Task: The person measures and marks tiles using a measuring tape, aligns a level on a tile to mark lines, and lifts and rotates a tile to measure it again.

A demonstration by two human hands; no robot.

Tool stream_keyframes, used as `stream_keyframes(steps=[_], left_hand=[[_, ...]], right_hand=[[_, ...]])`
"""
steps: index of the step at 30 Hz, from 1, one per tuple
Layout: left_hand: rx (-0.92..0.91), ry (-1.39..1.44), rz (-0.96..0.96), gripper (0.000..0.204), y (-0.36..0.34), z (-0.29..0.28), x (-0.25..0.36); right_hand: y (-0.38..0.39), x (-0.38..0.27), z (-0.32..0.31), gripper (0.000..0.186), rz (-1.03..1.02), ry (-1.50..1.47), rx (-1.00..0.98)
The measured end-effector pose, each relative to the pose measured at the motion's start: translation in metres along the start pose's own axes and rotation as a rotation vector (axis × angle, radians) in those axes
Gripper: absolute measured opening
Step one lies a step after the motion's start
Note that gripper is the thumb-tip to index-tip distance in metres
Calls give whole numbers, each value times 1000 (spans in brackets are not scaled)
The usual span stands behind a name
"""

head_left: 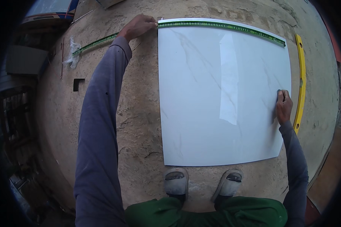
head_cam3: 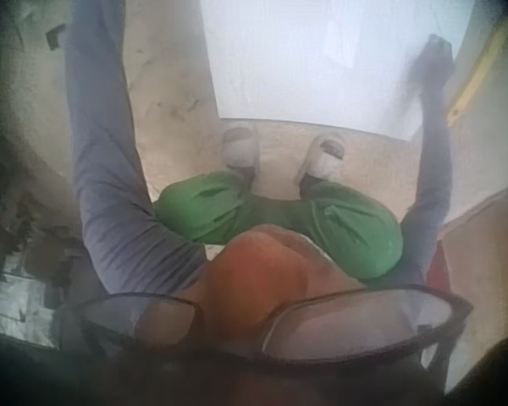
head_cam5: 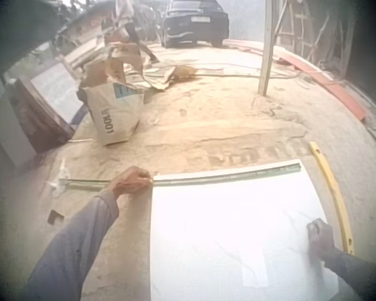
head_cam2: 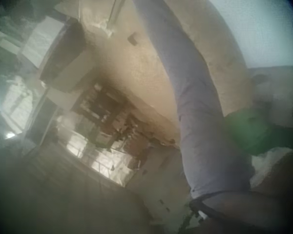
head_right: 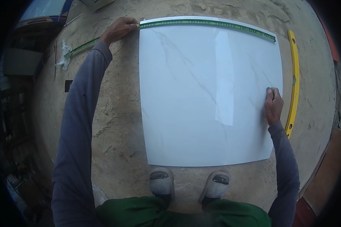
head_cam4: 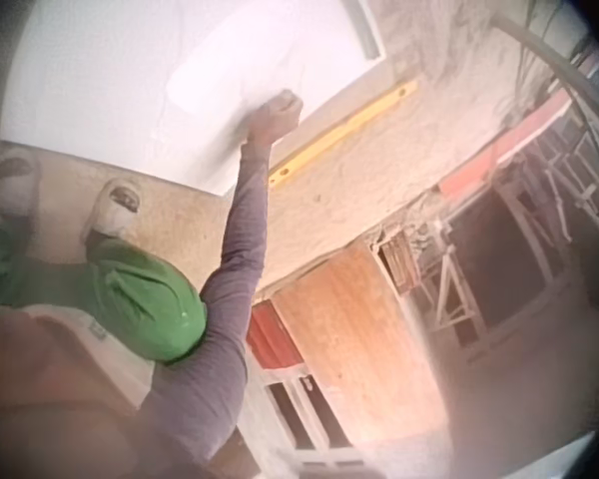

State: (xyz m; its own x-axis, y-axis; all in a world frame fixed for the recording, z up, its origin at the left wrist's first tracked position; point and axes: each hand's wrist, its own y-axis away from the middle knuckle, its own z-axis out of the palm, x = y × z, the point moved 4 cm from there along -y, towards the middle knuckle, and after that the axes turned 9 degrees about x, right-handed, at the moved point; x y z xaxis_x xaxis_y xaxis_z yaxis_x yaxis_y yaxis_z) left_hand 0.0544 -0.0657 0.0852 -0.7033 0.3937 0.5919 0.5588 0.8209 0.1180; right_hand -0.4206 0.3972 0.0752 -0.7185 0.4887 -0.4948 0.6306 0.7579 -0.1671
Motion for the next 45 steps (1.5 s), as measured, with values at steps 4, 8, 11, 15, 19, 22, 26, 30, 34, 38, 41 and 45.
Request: stream_keyframes(steps=[4,8,11,15,19,22,26,30,34,38,41,45], left_hand=[[11,-4,-20,41,0,0,-6],[29,9,-2,43,-1,0,-10],[35,26,-35,39,-1,0,-8],[-30,84,-94,36,-3,0,-11],[-25,15,-76,35,-9,-7,-20],[0,-4,-56,35,-3,-5,-13],[-30,56,-10,46,-1,-6,-6],[-64,84,26,46,-12,7,11],[-109,173,-35,40,-6,7,12],[-98,286,-115,23,9,-8,3],[-114,242,-123,27,-7,-4,-4],[-87,237,-156,35,-10,2,-16]], right_hand=[[-4,2,0,33,13,-1,-68],[-8,4,0,32,-17,42,-122],[-8,6,1,32,5,56,-112],[-6,3,2,33,6,60,-94],[-9,1,6,33,17,41,-105],[-13,1,4,34,60,31,-122],[-38,12,11,36,205,-23,-143],[-75,4,-4,32,320,-255,-85],[-133,3,-4,35,295,-358,15],[-189,0,16,28,305,-465,51],[-217,14,10,26,302,-425,37],[-234,25,10,26,367,-520,-14]])
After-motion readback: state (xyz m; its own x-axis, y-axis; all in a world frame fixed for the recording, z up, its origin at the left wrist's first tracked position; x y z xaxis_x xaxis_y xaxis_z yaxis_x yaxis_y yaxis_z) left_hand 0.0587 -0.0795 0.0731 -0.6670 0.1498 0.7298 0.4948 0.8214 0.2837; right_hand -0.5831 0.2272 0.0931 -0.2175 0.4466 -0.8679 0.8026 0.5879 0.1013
